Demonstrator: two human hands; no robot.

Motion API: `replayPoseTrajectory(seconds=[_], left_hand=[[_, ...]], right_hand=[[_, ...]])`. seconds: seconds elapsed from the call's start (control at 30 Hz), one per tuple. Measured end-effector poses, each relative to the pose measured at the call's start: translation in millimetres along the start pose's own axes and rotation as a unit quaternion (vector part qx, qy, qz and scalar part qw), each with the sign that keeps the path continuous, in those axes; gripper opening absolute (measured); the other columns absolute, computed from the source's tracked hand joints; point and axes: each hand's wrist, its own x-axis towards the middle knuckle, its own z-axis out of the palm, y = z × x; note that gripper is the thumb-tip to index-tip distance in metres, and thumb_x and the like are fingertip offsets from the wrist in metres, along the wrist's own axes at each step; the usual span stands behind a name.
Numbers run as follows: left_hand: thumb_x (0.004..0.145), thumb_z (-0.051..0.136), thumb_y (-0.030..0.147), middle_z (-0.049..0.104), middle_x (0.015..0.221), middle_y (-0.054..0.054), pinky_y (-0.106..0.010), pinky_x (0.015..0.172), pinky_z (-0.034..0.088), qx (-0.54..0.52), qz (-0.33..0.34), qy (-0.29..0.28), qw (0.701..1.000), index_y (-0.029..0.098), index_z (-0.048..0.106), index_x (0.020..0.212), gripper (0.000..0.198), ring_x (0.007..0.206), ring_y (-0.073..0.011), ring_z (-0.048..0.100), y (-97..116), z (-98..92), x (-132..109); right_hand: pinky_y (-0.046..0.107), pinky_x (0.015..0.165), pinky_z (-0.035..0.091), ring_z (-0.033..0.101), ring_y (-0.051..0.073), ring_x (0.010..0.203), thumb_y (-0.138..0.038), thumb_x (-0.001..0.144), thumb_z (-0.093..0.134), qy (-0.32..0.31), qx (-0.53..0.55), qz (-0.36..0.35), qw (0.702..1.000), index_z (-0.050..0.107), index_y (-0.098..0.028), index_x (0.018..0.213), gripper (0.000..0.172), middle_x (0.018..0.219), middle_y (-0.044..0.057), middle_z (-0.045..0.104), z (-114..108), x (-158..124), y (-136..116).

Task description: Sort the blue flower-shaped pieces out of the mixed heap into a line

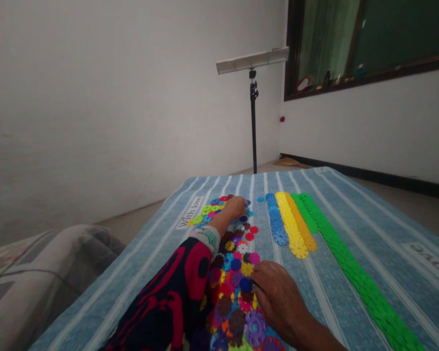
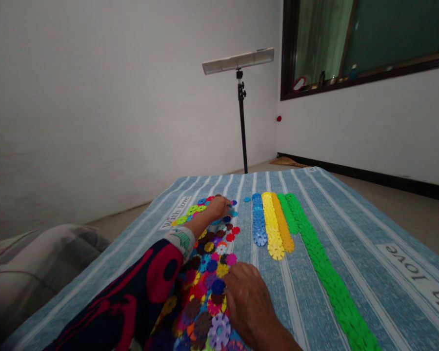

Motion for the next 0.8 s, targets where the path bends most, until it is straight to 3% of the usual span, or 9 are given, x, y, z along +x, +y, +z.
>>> replayPoseTrajectory(seconds=[0.23,0.43,0.8], left_hand=[[0.071,0.058,0.012,0.075,0.098,-0.007,-0.024,0.081,0.05,-0.007,0.047,-0.054,0.997,0.021,0.076,0.097,0.032,0.094,-0.0221,0.068,9,7.5,10],[0.068,0.066,0.02,0.074,0.102,-0.006,-0.025,0.081,0.051,-0.017,0.049,-0.064,0.997,0.023,0.072,0.112,0.044,0.094,-0.0224,0.068,7,5.3,20],[0.064,0.066,0.02,0.072,0.072,-0.006,-0.024,0.068,0.049,-0.041,0.024,-0.061,0.997,0.015,0.076,0.079,0.019,0.073,-0.0193,0.066,8,7.8,28]], right_hand=[[0.036,0.086,0.039,0.053,0.02,0.092,-0.006,0.086,0.05,-0.01,0.009,0.001,1.0,0.063,-0.02,0.09,0.019,0.093,0.004,0.062,0,-1,2],[0.036,0.086,0.039,0.053,0.02,0.093,-0.005,0.085,0.052,-0.015,0.013,0.006,1.0,0.063,-0.02,0.092,0.02,0.094,0.004,0.062,-2,0,1],[0.035,0.084,0.039,0.053,0.02,0.09,-0.007,0.087,0.051,-0.012,0.011,0.013,1.0,0.061,-0.02,0.088,0.017,0.09,0.004,0.062,-1,0,0]])
